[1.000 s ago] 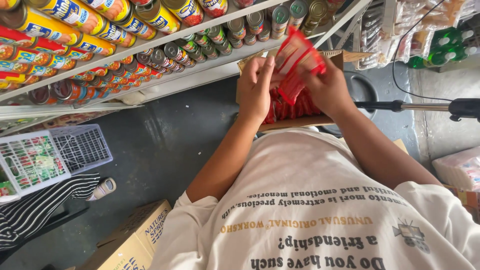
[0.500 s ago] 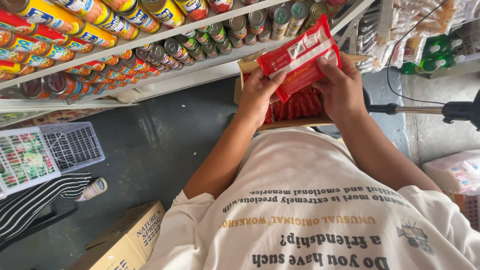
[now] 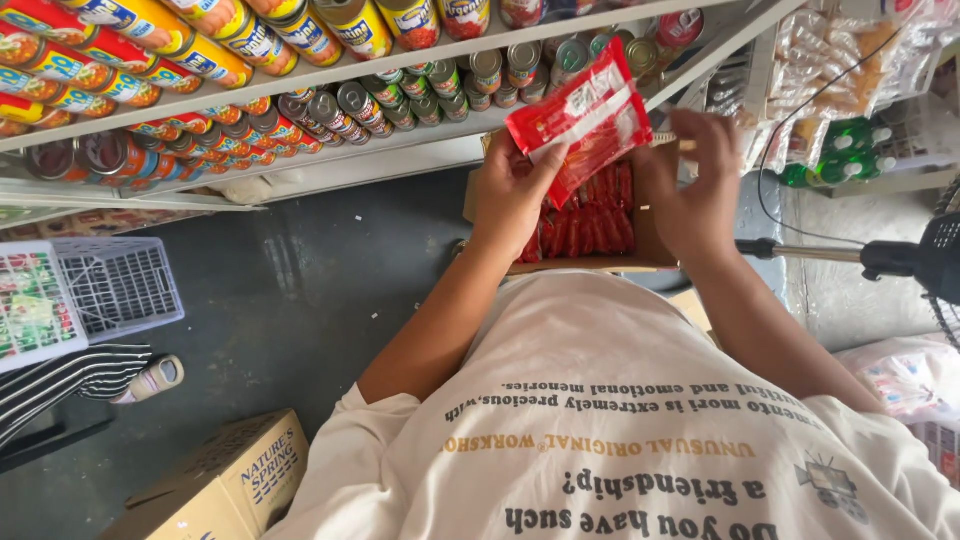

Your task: Restocking instant noodle packs on a grocery shelf from a cardboard box.

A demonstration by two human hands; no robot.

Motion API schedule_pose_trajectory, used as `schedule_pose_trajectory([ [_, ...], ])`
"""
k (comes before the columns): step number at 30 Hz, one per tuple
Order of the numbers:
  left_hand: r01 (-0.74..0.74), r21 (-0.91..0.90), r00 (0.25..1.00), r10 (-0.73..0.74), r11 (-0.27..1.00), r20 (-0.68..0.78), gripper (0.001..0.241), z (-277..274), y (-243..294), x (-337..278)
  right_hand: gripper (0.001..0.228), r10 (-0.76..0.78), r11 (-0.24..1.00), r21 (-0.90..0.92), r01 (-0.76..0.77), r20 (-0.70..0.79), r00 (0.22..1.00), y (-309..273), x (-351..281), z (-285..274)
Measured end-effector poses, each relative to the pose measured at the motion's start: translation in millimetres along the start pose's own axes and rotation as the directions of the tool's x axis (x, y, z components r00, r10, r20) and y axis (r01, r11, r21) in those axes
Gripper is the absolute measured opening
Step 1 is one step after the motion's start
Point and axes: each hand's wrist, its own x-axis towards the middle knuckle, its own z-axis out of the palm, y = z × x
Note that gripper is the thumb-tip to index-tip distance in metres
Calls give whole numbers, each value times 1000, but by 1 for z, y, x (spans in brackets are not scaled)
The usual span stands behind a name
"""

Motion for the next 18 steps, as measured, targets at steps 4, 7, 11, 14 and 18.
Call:
schedule_pose_trajectory([
  [4,-62,308,997,44,949,68,35,26,28,-13,82,-266,900,416,133,281,922,-48,-2,-2],
  [7,-229,387,964,152,893,220,30,36,45,-21,70,-137,812,579,-67,302,944,-27,2,5],
  [11,-698,608,708,496,379,503,40,45,87,-26,43,171,155,806,-571,548,819,-21,23,-16],
  [14,-804,588,530,549,85,646,56,56,114,-20,45,-6,48,855,-517,518,855,-42,41,-38],
  [18,-675,646,423,531,-357,735,48,72,148,-19,42,-82,90,905,-416,423,902,-34,59,-58],
])
